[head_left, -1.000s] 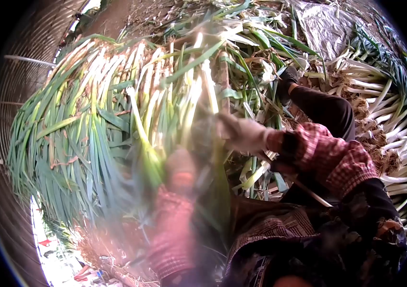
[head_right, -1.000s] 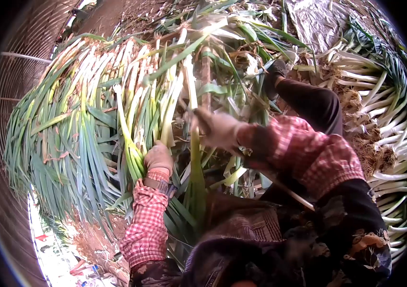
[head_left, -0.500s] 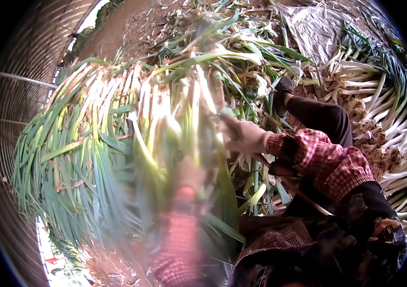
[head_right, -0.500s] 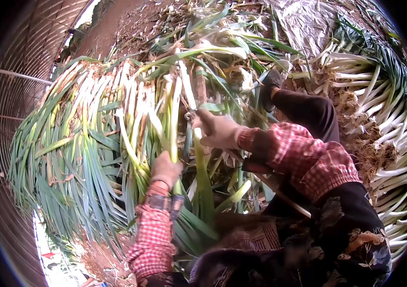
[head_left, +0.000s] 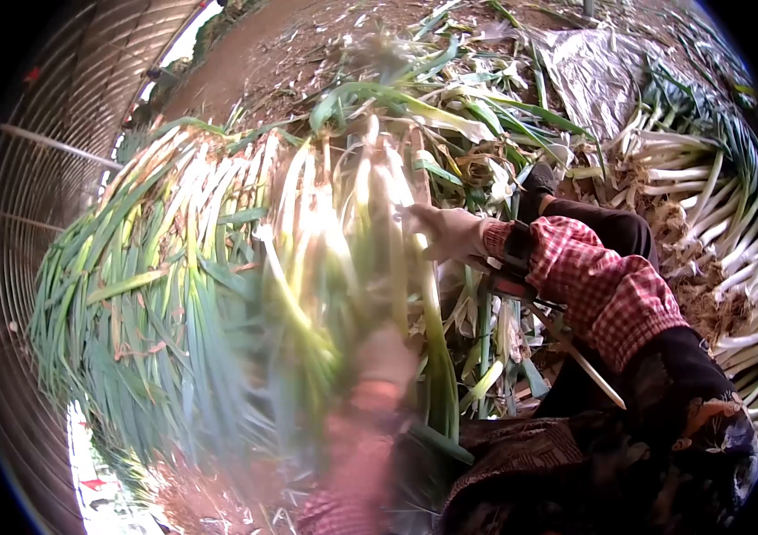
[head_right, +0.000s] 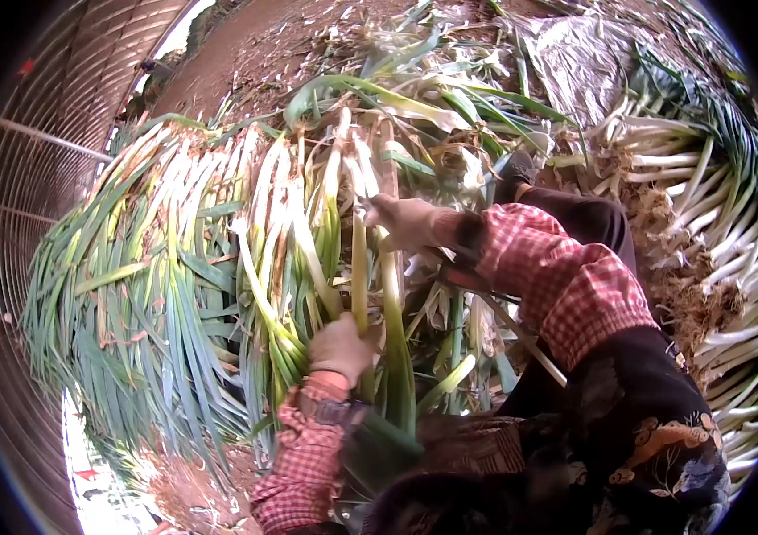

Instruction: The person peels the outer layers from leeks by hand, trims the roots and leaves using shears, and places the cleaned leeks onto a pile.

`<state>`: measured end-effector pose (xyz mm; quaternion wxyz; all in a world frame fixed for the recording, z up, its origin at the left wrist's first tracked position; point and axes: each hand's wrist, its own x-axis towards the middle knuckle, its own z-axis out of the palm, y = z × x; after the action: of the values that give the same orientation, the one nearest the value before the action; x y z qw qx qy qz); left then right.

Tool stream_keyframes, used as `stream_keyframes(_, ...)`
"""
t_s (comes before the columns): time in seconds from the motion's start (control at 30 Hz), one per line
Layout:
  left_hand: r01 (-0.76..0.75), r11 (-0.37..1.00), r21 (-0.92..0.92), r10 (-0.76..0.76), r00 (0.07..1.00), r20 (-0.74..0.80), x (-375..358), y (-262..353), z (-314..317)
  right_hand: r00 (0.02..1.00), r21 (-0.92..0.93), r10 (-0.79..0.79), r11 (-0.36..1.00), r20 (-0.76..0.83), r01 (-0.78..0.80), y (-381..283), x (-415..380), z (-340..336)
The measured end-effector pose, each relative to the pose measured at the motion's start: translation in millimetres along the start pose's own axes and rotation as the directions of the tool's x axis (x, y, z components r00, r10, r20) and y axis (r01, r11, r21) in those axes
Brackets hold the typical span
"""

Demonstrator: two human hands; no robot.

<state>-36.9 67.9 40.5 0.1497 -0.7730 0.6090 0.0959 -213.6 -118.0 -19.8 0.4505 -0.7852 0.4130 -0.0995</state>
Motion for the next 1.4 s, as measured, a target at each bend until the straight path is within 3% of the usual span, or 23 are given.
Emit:
stream_keyframes(0.03,0.016,1.000,-0.009,-0.015,0.996,0.090,-4.0,-4.1,-27.3,0.993,0.056,-0.018,0.998,-0.115,0.025,12.1,2.2,1.8)
stream_keyframes(0.07,-0.052,0.992,0.115,0.081,0.961,-0.264,9.9,-36.4,-9.2,0.974,0.116,-0.036,0.991,-0.224,0.063,27.5,5.9,5.9)
stream_keyframes(0.1,0.060,0.994,0.091,-0.001,0.842,-0.539,15.2,-52.0,-13.3,0.980,0.137,-0.032,0.989,-0.197,0.060,28.7,5.3,5.0)
stream_keyframes(0.13,0.191,0.976,0.103,-0.095,0.802,-0.590,17.8,-60.2,-34.5,0.985,0.155,-0.025,0.987,-0.168,0.051,21.6,1.2,-0.1)
stream_keyframes(0.17,0.364,0.931,-0.021,-0.321,0.794,-0.516,32.9,-72.7,-37.2,0.977,0.239,0.214,0.949,-0.001,-0.208,-40.2,-34.7,-18.0)
stream_keyframes(0.23,0.471,0.858,-0.205,-0.513,0.799,-0.313,62.7,-112.3,-14.9,0.993,0.045,-0.011,0.999,0.117,0.006,-82.9,-58.7,0.2)
stream_keyframes(0.27,0.489,0.838,-0.243,-0.543,0.796,-0.268,79.7,-129.2,4.6,0.957,0.140,-0.259,0.961,0.129,0.241,-75.3,-61.7,19.1)
stream_keyframes(0.33,0.312,0.820,-0.480,-0.439,0.881,-0.176,60.6,-110.4,-12.1,0.957,0.129,-0.212,0.974,0.198,0.189,-77.8,-69.4,27.5)
stream_keyframes(0.4,0.201,0.726,-0.658,-0.384,0.912,-0.146,29.8,-67.0,-28.7,0.925,0.261,-0.375,0.900,0.054,0.350,-68.1,-78.6,36.6)
stream_keyframes(0.47,0.134,0.902,-0.411,-0.224,0.958,-0.180,7.8,-26.6,-39.2,0.894,0.304,-0.429,0.875,0.130,0.375,-82.3,-89.5,37.6)
stream_keyframes(0.57,-0.164,0.965,-0.206,0.168,0.986,0.000,13.3,-9.5,-14.1,0.957,0.011,-0.120,0.993,0.266,0.121,-134.5,-75.6,14.2)
stream_keyframes(0.6,-0.197,0.957,-0.210,0.205,0.979,0.014,17.0,-21.6,-10.7,0.969,0.140,-0.129,0.985,0.212,0.101,-131.9,-57.6,15.0)
stream_keyframes(0.67,-0.016,0.988,-0.156,-0.013,0.984,-0.180,23.3,-67.0,-7.4,0.994,0.063,-0.103,0.993,0.025,0.101,-93.4,-23.5,28.4)
stream_keyframes(0.7,0.226,0.955,-0.191,-0.282,0.891,-0.357,24.4,-92.3,-5.0,0.975,0.156,-0.192,0.972,0.110,0.174,-89.4,-14.9,42.0)
stream_keyframes(0.73,0.320,0.912,-0.258,-0.404,0.817,-0.411,26.3,-123.5,0.4,0.953,0.153,-0.249,0.963,0.173,0.224,-111.6,-32.1,43.7)
stream_keyframes(0.77,0.348,0.854,-0.388,-0.486,0.799,-0.354,17.7,-135.3,-16.4,0.925,0.403,-0.085,0.912,0.371,-0.078,-101.9,-28.3,78.2)
stream_keyframes(0.8,0.465,0.823,-0.326,-0.549,0.800,-0.244,33.7,-159.8,0.7,0.896,0.404,-0.130,0.913,0.425,-0.059,-102.1,-37.0,88.7)
stream_keyframes(0.93,0.453,0.817,-0.356,-0.542,0.814,-0.210,38.1,-158.8,-8.6,0.898,0.125,-0.081,0.992,0.433,0.029,-151.6,-52.9,70.1)
stream_keyframes(1.13,0.404,0.815,-0.414,-0.473,0.878,-0.072,37.4,-160.2,-35.9,0.888,0.252,-0.168,0.966,0.427,0.062,-158.0,-78.6,56.8)
stream_keyframes(1.2,0.351,0.825,-0.442,-0.398,0.917,-0.015,32.0,-158.2,-52.8,0.901,0.147,-0.287,0.957,0.324,0.252,-142.3,-86.4,56.8)
stream_keyframes(1.27,0.335,0.848,-0.410,-0.365,0.931,0.006,25.0,-150.5,-46.9,0.924,0.212,-0.039,0.976,0.380,-0.046,-144.9,-85.7,35.0)
stream_keyframes(1.33,0.329,0.833,-0.445,-0.366,0.931,0.004,19.4,-139.6,-45.3,0.945,0.279,-0.289,0.930,0.151,0.240,-95.4,-72.6,67.3)
stream_keyframes(1.4,0.301,0.840,-0.452,-0.344,0.939,-0.014,14.4,-129.1,-43.6,0.900,0.295,-0.377,0.905,0.217,0.308,-101.4,-78.6,70.2)
